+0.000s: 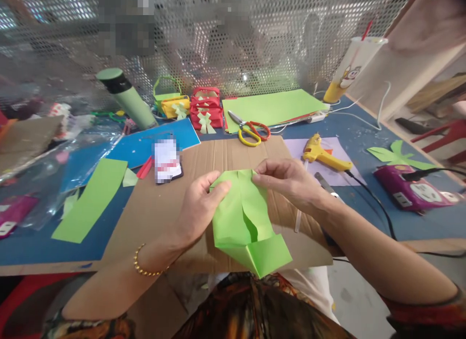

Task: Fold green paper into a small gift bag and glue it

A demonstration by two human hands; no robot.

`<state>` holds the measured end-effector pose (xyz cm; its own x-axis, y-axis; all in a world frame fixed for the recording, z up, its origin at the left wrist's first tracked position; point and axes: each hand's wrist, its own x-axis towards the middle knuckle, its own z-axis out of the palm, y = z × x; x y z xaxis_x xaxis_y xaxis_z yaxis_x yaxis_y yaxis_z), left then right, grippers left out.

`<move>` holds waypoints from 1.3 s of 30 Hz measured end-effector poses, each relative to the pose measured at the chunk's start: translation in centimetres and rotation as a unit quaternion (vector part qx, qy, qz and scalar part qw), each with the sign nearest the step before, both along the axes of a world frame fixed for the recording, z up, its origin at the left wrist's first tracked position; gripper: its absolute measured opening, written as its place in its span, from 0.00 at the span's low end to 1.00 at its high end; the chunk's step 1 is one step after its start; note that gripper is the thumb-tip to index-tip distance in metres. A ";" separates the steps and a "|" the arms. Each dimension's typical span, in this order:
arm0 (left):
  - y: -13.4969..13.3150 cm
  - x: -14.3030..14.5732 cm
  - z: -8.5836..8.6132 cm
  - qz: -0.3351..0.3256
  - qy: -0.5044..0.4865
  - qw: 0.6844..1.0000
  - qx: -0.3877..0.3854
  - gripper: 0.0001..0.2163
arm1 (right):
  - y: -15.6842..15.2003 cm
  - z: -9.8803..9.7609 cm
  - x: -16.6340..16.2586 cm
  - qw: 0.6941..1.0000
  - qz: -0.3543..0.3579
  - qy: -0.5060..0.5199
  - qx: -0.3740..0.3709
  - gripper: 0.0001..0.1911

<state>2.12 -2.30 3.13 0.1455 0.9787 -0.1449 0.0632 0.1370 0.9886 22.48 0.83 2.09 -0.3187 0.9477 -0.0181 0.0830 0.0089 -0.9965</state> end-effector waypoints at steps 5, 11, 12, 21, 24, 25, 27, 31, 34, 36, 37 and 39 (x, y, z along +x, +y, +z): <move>-0.1 0.0 0.0 0.005 -0.021 1.000 -0.009 0.12 | -0.1 0.1 0.0 1.000 0.009 0.003 -0.012 0.21; 0.0 0.0 -0.3 0.004 -0.002 1.000 -0.008 0.13 | -0.1 -0.1 0.4 1.000 0.028 -0.008 -0.001 0.20; 0.0 0.0 -0.3 0.005 -0.001 1.000 -0.008 0.13 | -0.1 -0.1 0.4 0.999 0.029 -0.014 0.008 0.20; 0.0 0.1 -0.5 0.012 0.007 1.000 -0.001 0.14 | 0.1 -0.4 0.6 0.998 0.024 -0.035 0.050 0.22; 0.0 0.1 -0.2 -0.003 0.029 1.000 0.004 0.15 | 0.2 -0.4 0.5 0.999 0.017 -0.021 0.036 0.22; -0.1 0.1 -0.1 -0.004 0.034 0.999 0.007 0.15 | 0.2 -0.4 0.5 0.999 0.016 -0.016 0.031 0.22; -0.2 0.1 -0.2 0.000 0.042 0.999 0.015 0.16 | 0.2 -0.3 0.4 1.000 0.019 -0.003 0.015 0.22; -0.3 0.1 -0.4 0.004 0.037 0.999 0.027 0.17 | 0.2 -0.2 0.4 0.999 0.028 0.018 -0.017 0.21; -0.3 0.0 -0.6 0.003 0.040 0.998 0.044 0.18 | 0.2 -0.2 0.4 0.999 0.025 0.019 -0.024 0.21; -0.3 0.0 -0.8 0.004 0.048 0.998 0.050 0.18 | 0.2 -0.2 0.4 0.999 0.021 0.017 -0.023 0.22; -0.3 -0.1 -0.9 0.000 0.051 0.997 0.050 0.17 | 0.2 -0.2 0.4 0.999 0.019 0.016 -0.022 0.23; -0.3 -0.1 -1.0 -0.015 0.050 0.997 0.049 0.15 | 0.2 -0.2 0.5 1.000 0.010 0.014 -0.017 0.24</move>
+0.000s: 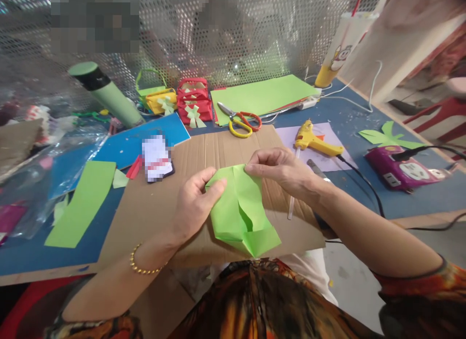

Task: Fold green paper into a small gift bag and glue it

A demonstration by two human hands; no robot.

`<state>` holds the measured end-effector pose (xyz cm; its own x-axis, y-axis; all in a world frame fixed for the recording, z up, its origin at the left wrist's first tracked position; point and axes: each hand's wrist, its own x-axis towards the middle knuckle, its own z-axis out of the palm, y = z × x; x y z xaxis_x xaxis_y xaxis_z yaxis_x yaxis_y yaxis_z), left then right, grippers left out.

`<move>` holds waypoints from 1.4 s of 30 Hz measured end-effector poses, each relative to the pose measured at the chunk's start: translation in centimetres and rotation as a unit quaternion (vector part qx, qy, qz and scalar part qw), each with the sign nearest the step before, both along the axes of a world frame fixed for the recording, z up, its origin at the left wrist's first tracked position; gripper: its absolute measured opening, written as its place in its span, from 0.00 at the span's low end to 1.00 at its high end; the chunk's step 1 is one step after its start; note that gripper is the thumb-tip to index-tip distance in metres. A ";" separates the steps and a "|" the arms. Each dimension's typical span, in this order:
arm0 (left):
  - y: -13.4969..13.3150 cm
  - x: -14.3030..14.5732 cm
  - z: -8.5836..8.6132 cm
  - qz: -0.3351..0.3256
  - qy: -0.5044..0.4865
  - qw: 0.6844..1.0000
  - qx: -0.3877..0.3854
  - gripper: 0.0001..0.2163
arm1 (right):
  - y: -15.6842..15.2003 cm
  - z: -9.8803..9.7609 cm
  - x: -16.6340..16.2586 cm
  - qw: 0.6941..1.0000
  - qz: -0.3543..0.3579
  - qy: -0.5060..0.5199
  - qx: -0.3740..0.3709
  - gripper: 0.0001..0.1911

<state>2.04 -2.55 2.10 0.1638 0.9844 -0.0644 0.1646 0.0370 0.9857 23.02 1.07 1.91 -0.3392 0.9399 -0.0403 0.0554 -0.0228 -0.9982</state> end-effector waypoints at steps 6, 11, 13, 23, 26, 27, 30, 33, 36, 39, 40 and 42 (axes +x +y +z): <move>0.1 0.1 -0.3 -0.035 -0.031 0.999 -0.010 0.12 | 0.4 -0.1 0.6 1.000 -0.004 -0.017 0.006 0.22; 0.3 0.3 -0.7 -0.029 -0.066 0.996 -0.048 0.15 | 0.5 -0.3 0.8 1.000 -0.010 -0.014 0.003 0.20; 0.4 0.3 -0.8 -0.029 -0.078 0.995 -0.056 0.16 | 0.6 -0.4 0.8 1.000 -0.012 -0.007 -0.011 0.19; 0.7 0.5 -0.8 -0.025 -0.098 0.993 -0.066 0.16 | 0.9 -0.5 0.8 0.999 -0.020 0.018 -0.038 0.16; 0.8 0.5 -0.7 -0.021 -0.097 0.993 -0.068 0.16 | 0.9 -0.4 0.8 0.999 -0.021 0.023 -0.040 0.16; 0.8 0.5 -0.7 -0.020 -0.098 0.993 -0.069 0.16 | 0.8 -0.4 0.7 0.999 -0.021 0.025 -0.041 0.16; 0.9 0.4 -0.9 -0.013 -0.103 0.992 -0.073 0.14 | 0.9 -0.3 0.7 0.998 -0.019 0.027 -0.045 0.17; 0.8 0.3 -1.1 -0.015 -0.103 0.992 -0.076 0.12 | 1.0 -0.4 0.7 0.998 -0.011 0.029 -0.046 0.18; 0.8 0.2 -1.1 -0.018 -0.100 0.992 -0.076 0.12 | 1.1 -0.7 0.7 0.999 0.004 0.028 -0.031 0.21; 0.8 0.1 -1.0 -0.021 -0.095 0.992 -0.075 0.13 | 1.1 -1.1 0.5 1.000 0.007 0.016 -0.004 0.24; 0.8 0.1 -1.0 -0.022 -0.094 0.993 -0.075 0.13 | 1.1 -1.3 0.4 1.000 0.005 0.010 0.006 0.24; 0.8 0.1 -1.0 -0.023 -0.092 0.993 -0.073 0.15 | 1.0 -1.5 0.3 0.999 0.001 -0.007 0.035 0.26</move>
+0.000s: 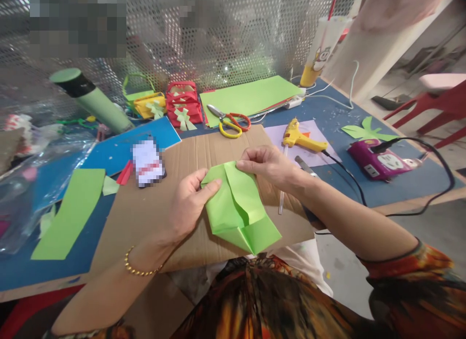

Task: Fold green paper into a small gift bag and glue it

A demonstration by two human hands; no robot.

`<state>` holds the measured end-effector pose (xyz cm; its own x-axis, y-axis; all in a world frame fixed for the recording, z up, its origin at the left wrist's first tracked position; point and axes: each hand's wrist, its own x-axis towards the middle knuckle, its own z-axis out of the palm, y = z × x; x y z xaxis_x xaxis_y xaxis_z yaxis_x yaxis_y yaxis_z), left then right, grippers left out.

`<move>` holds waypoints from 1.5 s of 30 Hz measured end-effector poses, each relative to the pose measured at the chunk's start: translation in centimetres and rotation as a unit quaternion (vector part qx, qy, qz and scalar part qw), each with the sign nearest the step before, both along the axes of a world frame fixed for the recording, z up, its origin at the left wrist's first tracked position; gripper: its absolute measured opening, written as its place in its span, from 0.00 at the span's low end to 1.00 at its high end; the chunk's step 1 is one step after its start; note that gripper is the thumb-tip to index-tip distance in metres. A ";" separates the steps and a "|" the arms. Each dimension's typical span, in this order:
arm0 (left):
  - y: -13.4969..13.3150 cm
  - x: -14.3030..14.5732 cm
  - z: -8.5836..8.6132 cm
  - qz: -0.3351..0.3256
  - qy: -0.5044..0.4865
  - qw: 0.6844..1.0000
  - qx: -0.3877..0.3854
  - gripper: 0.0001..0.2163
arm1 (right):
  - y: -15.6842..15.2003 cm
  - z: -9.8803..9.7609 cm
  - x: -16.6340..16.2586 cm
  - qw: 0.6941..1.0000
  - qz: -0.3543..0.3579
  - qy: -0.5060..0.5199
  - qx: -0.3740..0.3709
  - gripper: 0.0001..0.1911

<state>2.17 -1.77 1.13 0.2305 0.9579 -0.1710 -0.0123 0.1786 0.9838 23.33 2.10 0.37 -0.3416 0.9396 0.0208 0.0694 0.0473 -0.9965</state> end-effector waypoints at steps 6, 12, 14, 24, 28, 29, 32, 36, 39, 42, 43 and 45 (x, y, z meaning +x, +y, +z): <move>-0.1 0.4 -0.2 0.006 0.009 1.000 0.015 0.18 | -0.1 -0.5 0.3 0.993 -0.015 -0.077 0.090 0.26; 0.3 0.3 -0.9 0.001 0.010 0.999 0.032 0.21 | -0.2 -0.4 0.5 0.989 -0.040 -0.094 0.110 0.26; 0.3 0.2 -0.9 0.001 0.007 0.999 0.031 0.22 | -0.2 -0.3 0.4 0.987 -0.045 -0.100 0.118 0.26; 0.2 -0.1 -0.8 -0.003 -0.021 0.997 0.076 0.18 | -0.1 0.0 0.5 0.977 -0.062 -0.135 0.153 0.21; 0.4 -0.3 -1.2 0.008 0.025 0.994 0.103 0.20 | -0.1 -0.1 0.6 0.981 -0.056 -0.127 0.139 0.22; 0.5 -0.3 -1.2 0.007 0.047 0.993 0.112 0.20 | -0.1 -0.1 0.6 0.981 -0.055 -0.124 0.136 0.22; 0.6 -0.4 -1.1 0.016 0.108 0.984 0.144 0.22 | -0.2 -0.1 0.5 0.985 -0.050 -0.113 0.124 0.23; 0.8 -0.5 -1.1 0.032 0.172 0.964 0.199 0.23 | -0.4 -0.1 0.2 0.985 -0.049 -0.111 0.121 0.23; 0.8 -0.5 -1.1 0.043 0.201 0.954 0.221 0.22 | -0.6 -0.2 0.0 0.984 -0.053 -0.113 0.127 0.22; 1.0 -0.5 -1.1 0.046 0.208 0.955 0.207 0.22 | -0.7 -0.5 -0.2 0.984 -0.059 -0.106 0.128 0.21; 1.2 -0.5 -1.2 0.043 0.206 0.958 0.196 0.22 | -0.7 -0.7 -0.3 0.985 -0.061 -0.101 0.126 0.21; 1.6 -0.5 -1.4 0.033 0.194 0.966 0.169 0.21 | -0.5 -1.0 -0.4 0.987 -0.063 -0.089 0.114 0.23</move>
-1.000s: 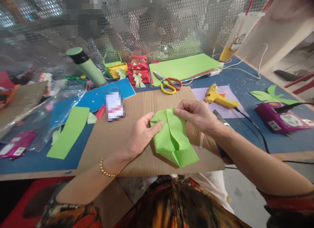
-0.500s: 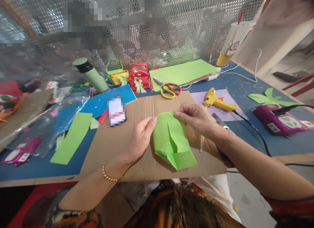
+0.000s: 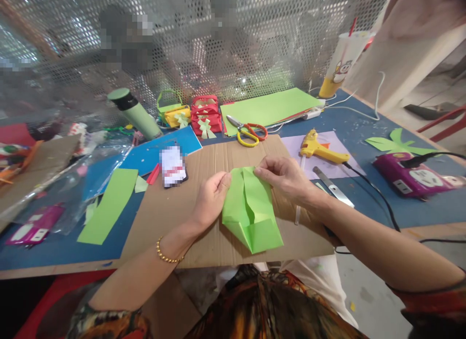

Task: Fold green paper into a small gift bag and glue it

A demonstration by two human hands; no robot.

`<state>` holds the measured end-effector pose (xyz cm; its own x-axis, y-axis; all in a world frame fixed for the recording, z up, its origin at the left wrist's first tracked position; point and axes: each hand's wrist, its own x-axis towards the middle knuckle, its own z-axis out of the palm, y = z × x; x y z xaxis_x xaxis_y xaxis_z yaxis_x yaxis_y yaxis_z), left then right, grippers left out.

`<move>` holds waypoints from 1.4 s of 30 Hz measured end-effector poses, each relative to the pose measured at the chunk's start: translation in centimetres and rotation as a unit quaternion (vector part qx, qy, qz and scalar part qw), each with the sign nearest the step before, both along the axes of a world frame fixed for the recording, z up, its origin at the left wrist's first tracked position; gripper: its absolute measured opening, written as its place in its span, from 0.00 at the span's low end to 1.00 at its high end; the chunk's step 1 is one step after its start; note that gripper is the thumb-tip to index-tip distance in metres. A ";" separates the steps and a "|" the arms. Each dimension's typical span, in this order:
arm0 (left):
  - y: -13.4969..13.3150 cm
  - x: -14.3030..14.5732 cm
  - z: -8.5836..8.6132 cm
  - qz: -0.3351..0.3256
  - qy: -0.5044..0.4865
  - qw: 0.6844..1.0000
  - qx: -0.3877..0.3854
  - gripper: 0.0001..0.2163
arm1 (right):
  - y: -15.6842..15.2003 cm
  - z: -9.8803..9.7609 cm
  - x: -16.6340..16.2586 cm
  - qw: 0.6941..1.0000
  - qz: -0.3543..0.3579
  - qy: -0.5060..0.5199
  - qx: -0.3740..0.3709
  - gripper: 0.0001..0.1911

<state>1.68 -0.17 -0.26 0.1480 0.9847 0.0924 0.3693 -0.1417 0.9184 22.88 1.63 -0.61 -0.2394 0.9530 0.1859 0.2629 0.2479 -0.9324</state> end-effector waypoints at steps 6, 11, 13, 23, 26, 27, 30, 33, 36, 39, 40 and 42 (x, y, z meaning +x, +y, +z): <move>1.2 -0.1 -0.2 0.000 -0.065 0.997 -0.041 0.13 | 0.4 -0.6 -0.5 1.000 -0.011 -0.005 0.001 0.23; 2.4 -0.8 0.5 -0.015 0.078 0.995 0.056 0.09 | 0.2 -0.7 -0.5 0.997 0.036 -0.043 -0.057 0.13; 3.0 -1.1 0.8 -0.055 0.130 0.988 0.059 0.09 | 0.0 -0.8 -0.4 0.993 0.060 -0.087 -0.044 0.12; 3.8 -1.2 0.0 -0.107 0.124 0.986 0.020 0.06 | 0.9 -0.5 -1.9 0.965 0.042 -0.254 0.059 0.12; 3.6 -1.4 0.0 -0.084 0.063 0.994 -0.004 0.06 | 1.6 -0.3 -2.5 0.969 0.069 -0.234 0.044 0.11; 3.5 -1.6 0.2 -0.079 0.054 0.995 -0.008 0.07 | 1.8 -0.3 -2.5 0.973 0.075 -0.215 0.036 0.11; 3.3 -2.3 0.8 -0.068 0.071 0.995 0.004 0.08 | 2.0 -0.6 -2.5 0.984 0.076 -0.159 0.010 0.12; 3.1 -2.9 1.4 -0.086 0.108 0.990 -0.011 0.12 | 2.0 -1.0 -2.2 0.990 0.060 -0.127 -0.003 0.15; 3.2 -3.2 1.4 -0.108 0.117 0.986 -0.048 0.11 | 1.7 -1.2 -2.0 0.994 0.045 -0.103 -0.004 0.17; 3.2 -3.1 1.5 -0.097 0.094 0.988 -0.070 0.09 | 1.4 -1.2 -1.9 0.995 0.044 -0.087 0.009 0.17; 3.2 -3.0 1.5 -0.092 0.082 0.989 -0.083 0.09 | 1.3 -1.2 -1.9 0.995 0.047 -0.083 0.014 0.17; 3.1 -2.9 1.8 -0.091 0.056 0.986 -0.125 0.10 | 1.2 -1.2 -1.9 0.995 0.058 -0.075 0.023 0.17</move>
